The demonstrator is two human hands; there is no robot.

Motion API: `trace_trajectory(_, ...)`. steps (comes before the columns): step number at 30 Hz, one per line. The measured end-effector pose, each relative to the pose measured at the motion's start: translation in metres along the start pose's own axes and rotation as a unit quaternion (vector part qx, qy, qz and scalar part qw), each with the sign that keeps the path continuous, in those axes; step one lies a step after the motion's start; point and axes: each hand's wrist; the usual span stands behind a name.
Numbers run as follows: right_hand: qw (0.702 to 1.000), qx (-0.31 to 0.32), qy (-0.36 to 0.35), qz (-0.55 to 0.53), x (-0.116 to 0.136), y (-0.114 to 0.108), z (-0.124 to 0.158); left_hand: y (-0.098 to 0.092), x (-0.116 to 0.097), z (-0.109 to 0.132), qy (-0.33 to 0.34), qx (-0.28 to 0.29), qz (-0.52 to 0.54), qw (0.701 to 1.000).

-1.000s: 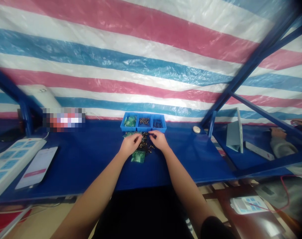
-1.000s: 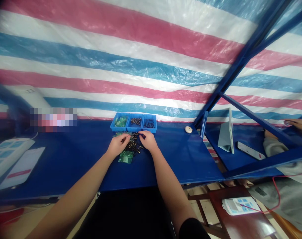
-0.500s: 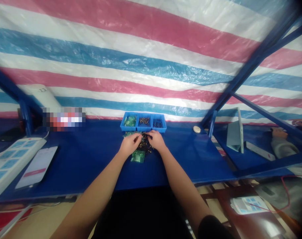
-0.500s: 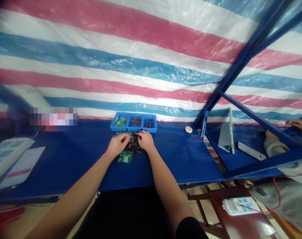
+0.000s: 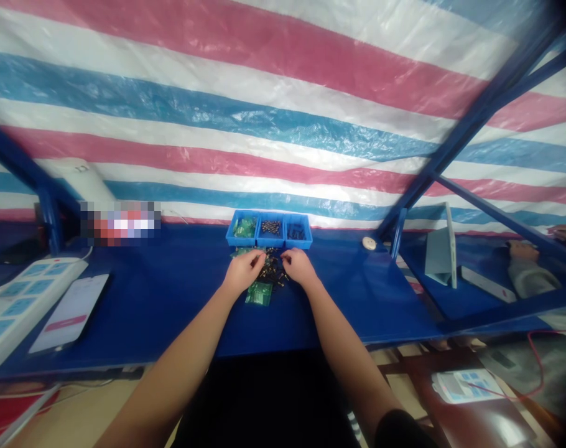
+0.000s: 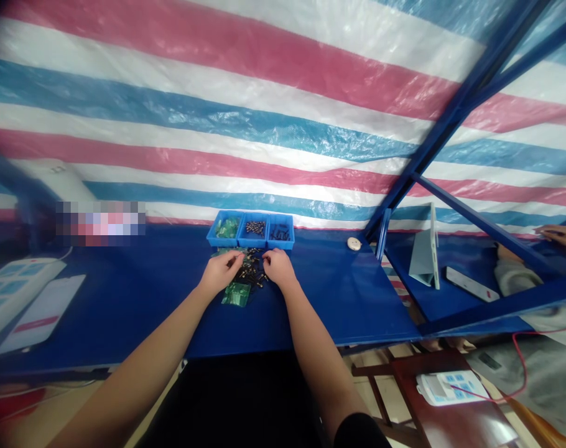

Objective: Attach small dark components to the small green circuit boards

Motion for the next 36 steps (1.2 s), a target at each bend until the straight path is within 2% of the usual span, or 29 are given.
trace_trajectory(3,0.998,-0.03,0.003,-0.047,0.004,-0.004,0.001,0.0,-0.001,0.001,-0.004,0.002,0.001,1.0)
trace_trajectory(6,0.985,-0.084,0.018,-0.15,0.012,-0.006,0.0,-0.001,-0.003,0.001,-0.006,-0.004,0.014,1.0)
trace_trajectory(10,0.932,-0.126,0.056,-0.334,0.027,-0.006,-0.004,-0.002,-0.005,0.002,0.038,0.021,0.015,0.999)
trace_trajectory(13,0.902,-0.124,0.079,-0.407,0.039,-0.007,-0.005,-0.001,-0.006,0.002,0.082,0.032,0.006,0.996)
trace_trajectory(17,0.898,-0.117,0.058,-0.421,0.046,-0.009,-0.004,0.0,-0.007,0.002,0.097,0.028,0.002,0.995)
trace_trajectory(22,0.906,-0.13,0.029,-0.401,0.044,-0.008,-0.004,0.002,-0.003,0.001,0.123,-0.003,0.024,0.992)
trace_trajectory(28,0.924,-0.132,-0.01,-0.359,0.046,-0.011,-0.001,0.004,0.002,0.0,0.121,-0.004,0.012,0.993)
trace_trajectory(36,0.925,-0.132,-0.025,-0.355,0.048,-0.012,0.0,-0.004,-0.004,0.0,0.083,0.056,-0.012,0.995)
Point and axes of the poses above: each hand's wrist, its own z-axis away from the middle knuckle, its own y-axis out of the palm, x = y × z, and after that the axes turned 14 degrees about -y, right-handed
